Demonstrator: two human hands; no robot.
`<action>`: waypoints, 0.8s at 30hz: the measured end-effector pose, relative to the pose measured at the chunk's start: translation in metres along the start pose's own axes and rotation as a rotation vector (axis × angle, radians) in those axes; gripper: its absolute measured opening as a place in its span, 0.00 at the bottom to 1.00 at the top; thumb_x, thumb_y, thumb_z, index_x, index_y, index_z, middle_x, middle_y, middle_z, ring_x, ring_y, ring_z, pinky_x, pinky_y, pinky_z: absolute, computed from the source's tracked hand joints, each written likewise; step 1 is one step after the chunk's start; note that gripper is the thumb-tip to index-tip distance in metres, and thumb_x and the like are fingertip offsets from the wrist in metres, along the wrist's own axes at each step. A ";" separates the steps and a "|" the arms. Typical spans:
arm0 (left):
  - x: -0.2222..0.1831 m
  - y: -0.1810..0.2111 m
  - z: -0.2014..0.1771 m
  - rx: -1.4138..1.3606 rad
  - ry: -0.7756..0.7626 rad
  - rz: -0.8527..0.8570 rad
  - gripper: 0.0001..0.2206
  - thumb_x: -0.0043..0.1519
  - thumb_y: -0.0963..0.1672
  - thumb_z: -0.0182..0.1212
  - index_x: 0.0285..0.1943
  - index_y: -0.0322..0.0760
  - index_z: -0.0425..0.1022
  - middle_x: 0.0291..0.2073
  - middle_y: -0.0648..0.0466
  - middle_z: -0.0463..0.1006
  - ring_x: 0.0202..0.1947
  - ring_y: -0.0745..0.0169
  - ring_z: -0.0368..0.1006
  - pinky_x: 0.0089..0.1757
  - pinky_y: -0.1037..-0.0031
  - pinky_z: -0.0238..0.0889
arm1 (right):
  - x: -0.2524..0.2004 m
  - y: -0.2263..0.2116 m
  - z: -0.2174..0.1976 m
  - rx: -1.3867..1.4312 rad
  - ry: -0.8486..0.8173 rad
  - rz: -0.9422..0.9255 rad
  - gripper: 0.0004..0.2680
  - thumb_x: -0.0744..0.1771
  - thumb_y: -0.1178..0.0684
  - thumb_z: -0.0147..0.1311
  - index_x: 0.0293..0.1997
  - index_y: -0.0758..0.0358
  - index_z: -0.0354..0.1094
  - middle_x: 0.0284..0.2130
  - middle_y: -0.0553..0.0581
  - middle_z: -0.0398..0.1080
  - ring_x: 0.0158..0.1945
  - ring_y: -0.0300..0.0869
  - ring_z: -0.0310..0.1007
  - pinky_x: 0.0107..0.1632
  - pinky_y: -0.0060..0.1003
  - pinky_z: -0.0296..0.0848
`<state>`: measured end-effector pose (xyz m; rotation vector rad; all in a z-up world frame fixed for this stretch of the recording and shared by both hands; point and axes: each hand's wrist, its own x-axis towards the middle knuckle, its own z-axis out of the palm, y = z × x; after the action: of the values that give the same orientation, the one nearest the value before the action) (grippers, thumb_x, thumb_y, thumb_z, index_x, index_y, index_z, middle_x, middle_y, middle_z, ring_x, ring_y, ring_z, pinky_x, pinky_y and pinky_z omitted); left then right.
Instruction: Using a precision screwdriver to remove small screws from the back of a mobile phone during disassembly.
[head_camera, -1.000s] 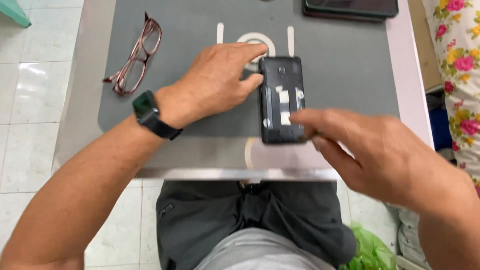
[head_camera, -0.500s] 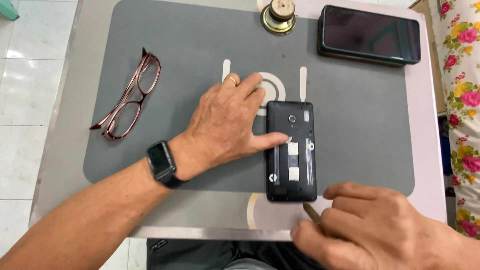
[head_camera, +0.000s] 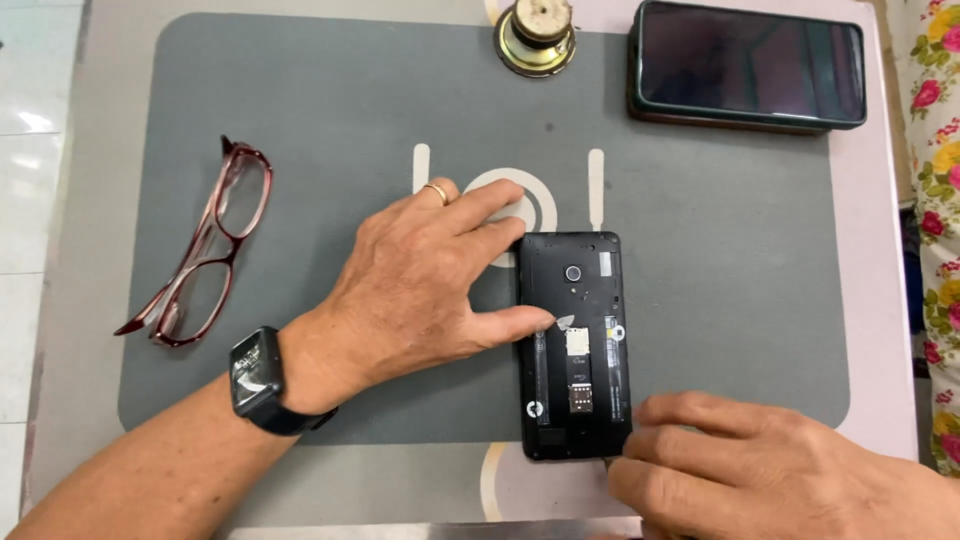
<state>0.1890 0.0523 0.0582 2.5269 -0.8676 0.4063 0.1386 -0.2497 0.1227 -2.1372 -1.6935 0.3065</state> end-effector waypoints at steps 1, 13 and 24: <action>0.000 0.000 0.000 0.000 0.001 -0.006 0.30 0.55 0.61 0.81 0.48 0.37 0.79 0.59 0.57 0.77 0.36 0.50 0.67 0.36 0.60 0.70 | 0.004 0.000 -0.001 0.044 0.064 0.007 0.06 0.74 0.52 0.52 0.47 0.62 0.73 0.35 0.53 0.74 0.36 0.43 0.77 0.60 0.42 0.81; -0.001 -0.005 -0.006 -0.011 -0.057 0.012 0.27 0.57 0.59 0.79 0.48 0.39 0.79 0.59 0.60 0.77 0.35 0.52 0.64 0.33 0.61 0.70 | 0.008 -0.003 -0.009 -0.054 0.177 -0.029 0.08 0.73 0.48 0.59 0.53 0.59 0.72 0.36 0.51 0.75 0.32 0.39 0.75 0.56 0.44 0.83; -0.002 -0.007 -0.006 -0.004 -0.075 0.041 0.25 0.59 0.59 0.77 0.49 0.39 0.80 0.59 0.59 0.77 0.37 0.52 0.66 0.36 0.60 0.70 | 0.012 -0.003 -0.001 -0.052 0.268 -0.035 0.16 0.72 0.47 0.64 0.27 0.57 0.64 0.21 0.48 0.58 0.23 0.38 0.61 0.55 0.38 0.86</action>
<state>0.1912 0.0615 0.0600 2.5380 -0.9490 0.3242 0.1393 -0.2377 0.1254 -2.0754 -1.5964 -0.0348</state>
